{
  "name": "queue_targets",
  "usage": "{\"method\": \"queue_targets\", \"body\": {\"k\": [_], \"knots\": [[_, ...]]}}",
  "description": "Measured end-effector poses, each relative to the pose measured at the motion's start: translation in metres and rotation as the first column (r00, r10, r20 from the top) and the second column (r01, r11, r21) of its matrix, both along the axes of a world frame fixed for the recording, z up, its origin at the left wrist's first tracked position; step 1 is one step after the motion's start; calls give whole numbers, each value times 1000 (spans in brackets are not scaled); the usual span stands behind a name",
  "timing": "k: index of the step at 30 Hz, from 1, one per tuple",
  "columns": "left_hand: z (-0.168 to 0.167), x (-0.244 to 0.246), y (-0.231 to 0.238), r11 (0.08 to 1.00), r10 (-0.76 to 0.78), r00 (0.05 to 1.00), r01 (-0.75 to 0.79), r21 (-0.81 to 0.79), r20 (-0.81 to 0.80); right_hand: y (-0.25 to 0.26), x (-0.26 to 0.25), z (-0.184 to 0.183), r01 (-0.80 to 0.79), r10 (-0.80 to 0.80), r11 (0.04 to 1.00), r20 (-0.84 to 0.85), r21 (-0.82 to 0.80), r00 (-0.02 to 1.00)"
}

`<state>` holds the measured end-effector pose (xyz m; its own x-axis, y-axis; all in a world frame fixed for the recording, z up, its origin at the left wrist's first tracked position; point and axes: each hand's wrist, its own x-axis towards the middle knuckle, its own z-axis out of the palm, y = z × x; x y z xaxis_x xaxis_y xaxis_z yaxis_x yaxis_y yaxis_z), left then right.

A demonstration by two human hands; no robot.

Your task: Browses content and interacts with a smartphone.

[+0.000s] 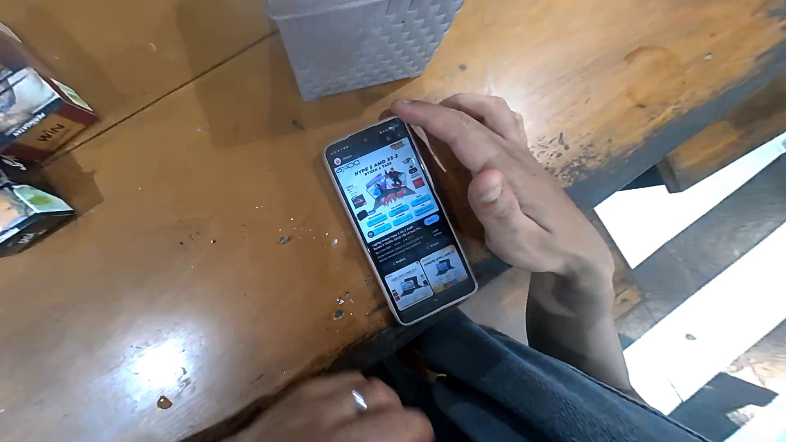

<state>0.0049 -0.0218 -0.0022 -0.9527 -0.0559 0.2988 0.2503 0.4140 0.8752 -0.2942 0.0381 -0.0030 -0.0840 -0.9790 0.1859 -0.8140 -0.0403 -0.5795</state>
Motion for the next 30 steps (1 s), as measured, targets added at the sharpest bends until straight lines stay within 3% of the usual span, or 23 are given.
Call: {"method": "queue_targets", "body": {"k": [3, 5, 11, 15, 18, 21, 23, 25, 27, 30], "knots": [[-2, -13, -33, 873, 435, 900, -414, -258, 28, 1, -1, 0, 6, -6, 1000, -6, 3, 1000], [-6, -25, -47, 791, 516, 852, -433, -432, 91, 1, -1, -1, 2, -2, 1000, -12, -10, 1000], [-4, -56, -39, 646, 611, 772, -356, -675, 178, 3, 0, -2, 8, -3, 998, 83, -63, 997], [-5, -66, -52, 666, 572, 804, -339, -664, 163, 19, 17, -9, 129, -110, 983, 142, -129, 984], [-9, -72, -60, 668, 533, 834, -314, -674, 140, 36, 30, -16, 200, -189, 966, 81, -163, 979], [-10, -77, -66, 686, 520, 848, -342, -642, 104, 37, 23, -19, 141, -136, 976, 38, -167, 990], [-12, -80, -70, 697, 501, 864, -367, -616, 52, 28, 11, -14, 73, -50, 986, 149, -152, 988], [-12, -83, -76, 714, 450, 892, -382, -587, -33, 11, -8, -3, -31, 77, 991, 362, -132, 929], [-8, -85, -83, 724, 401, 908, -397, -564, -123, 8, -11, 2, -50, 150, 981, 571, -187, 807], [-4, -85, -82, 723, 380, 899, -434, -537, -216, 10, -5, 1, -1, 246, 961, 859, -275, 448]]}}
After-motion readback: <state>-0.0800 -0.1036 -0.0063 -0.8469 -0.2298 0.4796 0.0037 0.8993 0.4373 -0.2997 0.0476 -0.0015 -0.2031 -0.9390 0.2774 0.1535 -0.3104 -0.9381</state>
